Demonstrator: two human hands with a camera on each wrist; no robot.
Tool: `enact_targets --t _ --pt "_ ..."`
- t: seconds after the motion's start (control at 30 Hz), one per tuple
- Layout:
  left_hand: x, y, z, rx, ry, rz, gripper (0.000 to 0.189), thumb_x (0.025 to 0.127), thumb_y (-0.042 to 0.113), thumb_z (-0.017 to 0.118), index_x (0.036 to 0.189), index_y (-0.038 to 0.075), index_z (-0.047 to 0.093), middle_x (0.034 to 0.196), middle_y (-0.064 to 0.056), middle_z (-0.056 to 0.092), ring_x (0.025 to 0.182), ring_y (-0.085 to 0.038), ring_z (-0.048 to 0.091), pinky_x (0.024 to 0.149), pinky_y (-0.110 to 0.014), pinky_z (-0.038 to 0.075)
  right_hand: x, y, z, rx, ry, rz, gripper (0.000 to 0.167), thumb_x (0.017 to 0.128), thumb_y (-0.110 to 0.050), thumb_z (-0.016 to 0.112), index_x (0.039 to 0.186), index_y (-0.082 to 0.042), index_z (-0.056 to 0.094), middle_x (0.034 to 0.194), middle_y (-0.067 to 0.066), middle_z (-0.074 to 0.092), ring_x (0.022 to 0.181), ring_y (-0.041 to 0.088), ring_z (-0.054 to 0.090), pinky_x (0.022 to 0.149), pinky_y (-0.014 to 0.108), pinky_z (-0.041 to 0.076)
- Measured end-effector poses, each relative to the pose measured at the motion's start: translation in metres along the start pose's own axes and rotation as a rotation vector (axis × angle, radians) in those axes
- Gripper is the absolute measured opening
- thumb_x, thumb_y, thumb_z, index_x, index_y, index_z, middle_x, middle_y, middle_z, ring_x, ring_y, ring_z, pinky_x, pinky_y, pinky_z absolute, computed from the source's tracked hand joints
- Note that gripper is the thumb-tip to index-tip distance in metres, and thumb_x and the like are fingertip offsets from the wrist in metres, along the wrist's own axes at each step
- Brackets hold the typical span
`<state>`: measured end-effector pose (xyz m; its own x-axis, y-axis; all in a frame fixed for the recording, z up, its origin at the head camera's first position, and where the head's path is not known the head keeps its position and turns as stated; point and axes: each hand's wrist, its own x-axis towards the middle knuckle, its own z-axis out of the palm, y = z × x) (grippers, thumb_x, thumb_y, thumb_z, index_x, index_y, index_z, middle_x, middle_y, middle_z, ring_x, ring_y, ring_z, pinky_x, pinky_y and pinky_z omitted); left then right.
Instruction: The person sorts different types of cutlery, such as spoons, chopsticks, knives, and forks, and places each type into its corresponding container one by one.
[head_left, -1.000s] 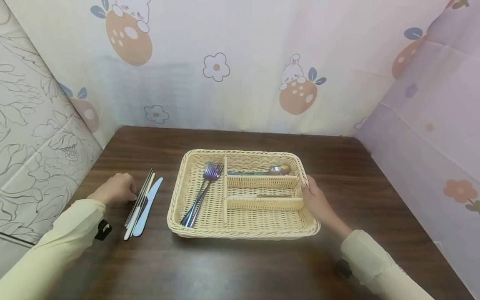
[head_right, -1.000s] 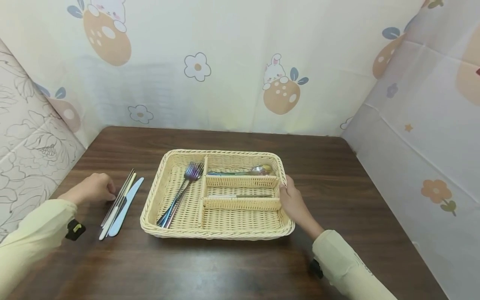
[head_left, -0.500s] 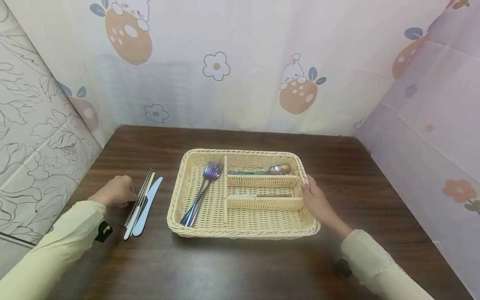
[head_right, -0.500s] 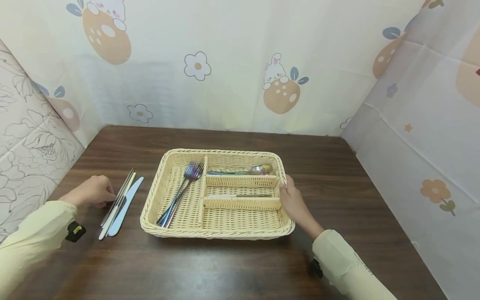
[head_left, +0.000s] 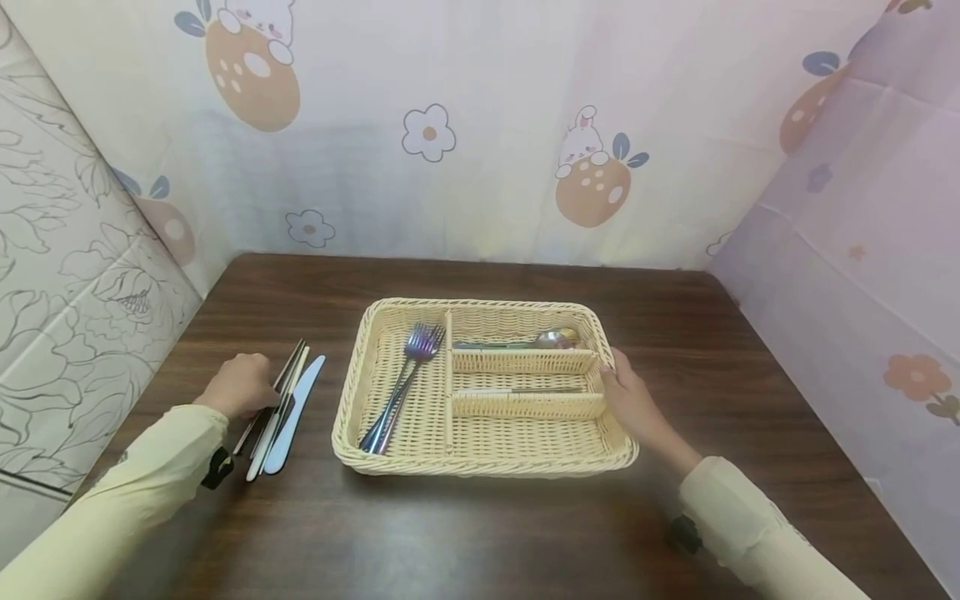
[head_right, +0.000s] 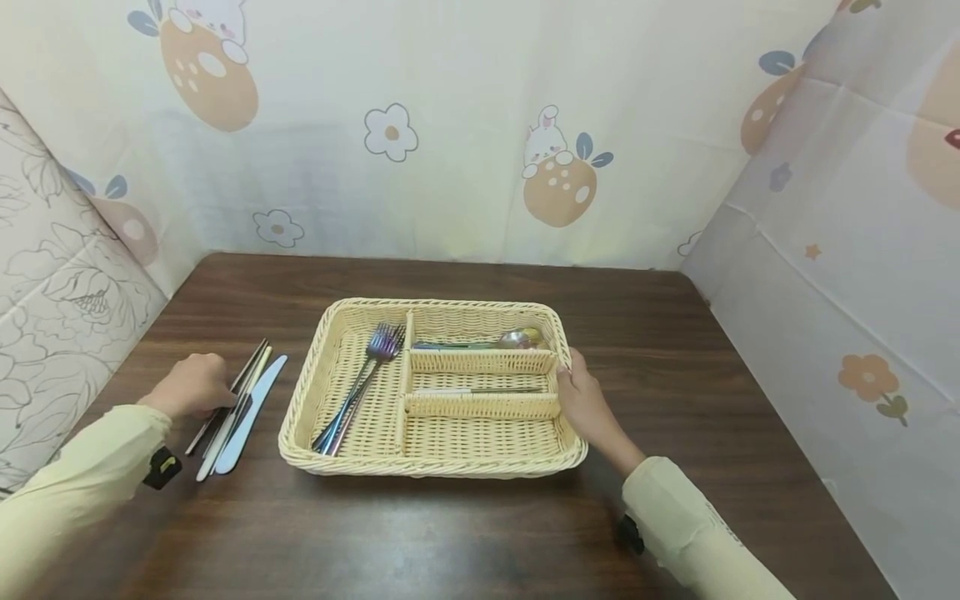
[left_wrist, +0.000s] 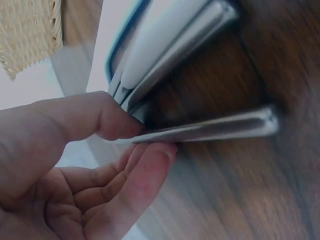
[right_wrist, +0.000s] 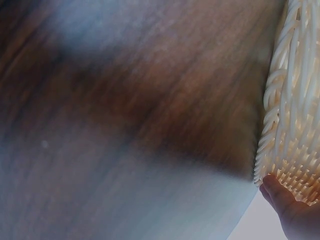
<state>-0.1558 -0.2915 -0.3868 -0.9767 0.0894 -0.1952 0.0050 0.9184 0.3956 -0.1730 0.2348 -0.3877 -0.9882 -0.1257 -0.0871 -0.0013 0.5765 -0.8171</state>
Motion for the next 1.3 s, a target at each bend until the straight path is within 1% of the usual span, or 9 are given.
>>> enact_targets --t 0.17,0.33,0.47,0.7,0.9,1.0,1.13,1.2,1.3 --pt "-0.001 0.004 -0.012 0.035 0.022 -0.006 0.034 0.072 0.014 0.069 0.053 0.014 0.04 0.046 0.003 0.038 0.042 -0.013 0.038 0.041 -0.029 0.034 0.0 -0.001 0.0 0.003 -0.017 0.011 0.054 0.105 -0.029 0.022 0.15 -0.004 0.008 0.144 0.034 0.028 0.13 0.046 0.033 0.105 0.058 0.023" --pt "0.003 0.022 -0.029 0.094 0.072 0.041 0.033 0.069 0.009 0.063 0.053 0.016 0.035 0.05 0.005 0.028 0.045 -0.012 0.027 0.041 -0.029 0.026 0.0 -0.003 0.0 -0.004 -0.027 0.025 0.055 0.105 -0.03 0.021 0.151 -0.004 0.005 0.146 0.033 0.025 0.133 0.045 0.029 0.106 0.058 0.02" --pt "0.007 0.048 -0.039 0.15 0.083 0.083 0.034 0.07 0.012 0.068 0.054 0.015 0.037 0.049 0.005 0.031 0.045 -0.013 0.03 0.042 -0.03 0.029 0.001 -0.003 0.0 -0.003 -0.023 0.022 0.054 0.105 -0.029 0.022 0.151 -0.004 0.007 0.145 0.033 0.027 0.132 0.045 0.03 0.106 0.058 0.021" --pt "0.016 0.109 -0.051 0.23 0.111 0.181 0.034 0.068 0.014 0.069 0.054 0.013 0.038 0.051 0.003 0.032 0.047 -0.014 0.031 0.041 -0.03 0.029 0.001 -0.002 0.001 0.02 -0.026 0.024 0.054 0.105 -0.029 0.022 0.151 -0.005 0.006 0.145 0.034 0.027 0.129 0.046 0.035 0.103 0.057 0.027" --pt "0.03 0.155 -0.046 0.293 0.112 0.307 0.031 0.063 0.007 0.061 0.053 0.015 0.033 0.05 0.005 0.026 0.047 -0.01 0.023 0.042 -0.026 0.023 0.002 -0.002 0.001 0.029 -0.019 0.019 0.054 0.105 -0.029 0.022 0.15 -0.005 0.007 0.143 0.034 0.029 0.126 0.047 0.039 0.1 0.057 0.031" --pt "0.038 0.178 -0.041 0.333 0.092 0.363 0.04 0.07 0.018 0.074 0.055 0.015 0.037 0.05 0.005 0.032 0.047 -0.01 0.028 0.042 -0.025 0.03 0.001 -0.003 0.0 0.034 -0.018 0.016 0.054 0.105 -0.029 0.023 0.15 -0.005 0.007 0.143 0.035 0.03 0.125 0.047 0.04 0.099 0.057 0.033" --pt "0.046 0.21 -0.033 0.364 0.063 0.447 0.037 0.07 0.021 0.077 0.057 0.015 0.043 0.054 0.005 0.04 0.05 -0.012 0.036 0.044 -0.028 0.036 0.0 -0.005 -0.001 0.036 -0.023 0.014 0.053 0.105 -0.028 0.023 0.151 -0.006 0.007 0.143 0.034 0.029 0.126 0.047 0.038 0.101 0.058 0.03" --pt "0.048 0.225 -0.027 0.358 0.045 0.496 0.031 0.067 0.011 0.071 0.057 0.015 0.042 0.054 0.005 0.039 0.051 -0.012 0.035 0.045 -0.028 0.034 -0.001 -0.005 -0.001 0.033 -0.023 0.012 0.053 0.105 -0.028 0.023 0.151 -0.006 0.008 0.143 0.034 0.029 0.127 0.047 0.037 0.102 0.059 0.028" --pt "0.05 0.244 -0.016 0.346 0.005 0.547 0.034 0.067 0.007 0.068 0.058 0.016 0.037 0.055 0.006 0.032 0.051 -0.01 0.03 0.046 -0.025 0.029 -0.001 -0.005 0.0 0.036 -0.029 0.018 0.053 0.105 -0.028 0.022 0.151 -0.006 0.007 0.144 0.034 0.028 0.127 0.047 0.037 0.102 0.058 0.028"
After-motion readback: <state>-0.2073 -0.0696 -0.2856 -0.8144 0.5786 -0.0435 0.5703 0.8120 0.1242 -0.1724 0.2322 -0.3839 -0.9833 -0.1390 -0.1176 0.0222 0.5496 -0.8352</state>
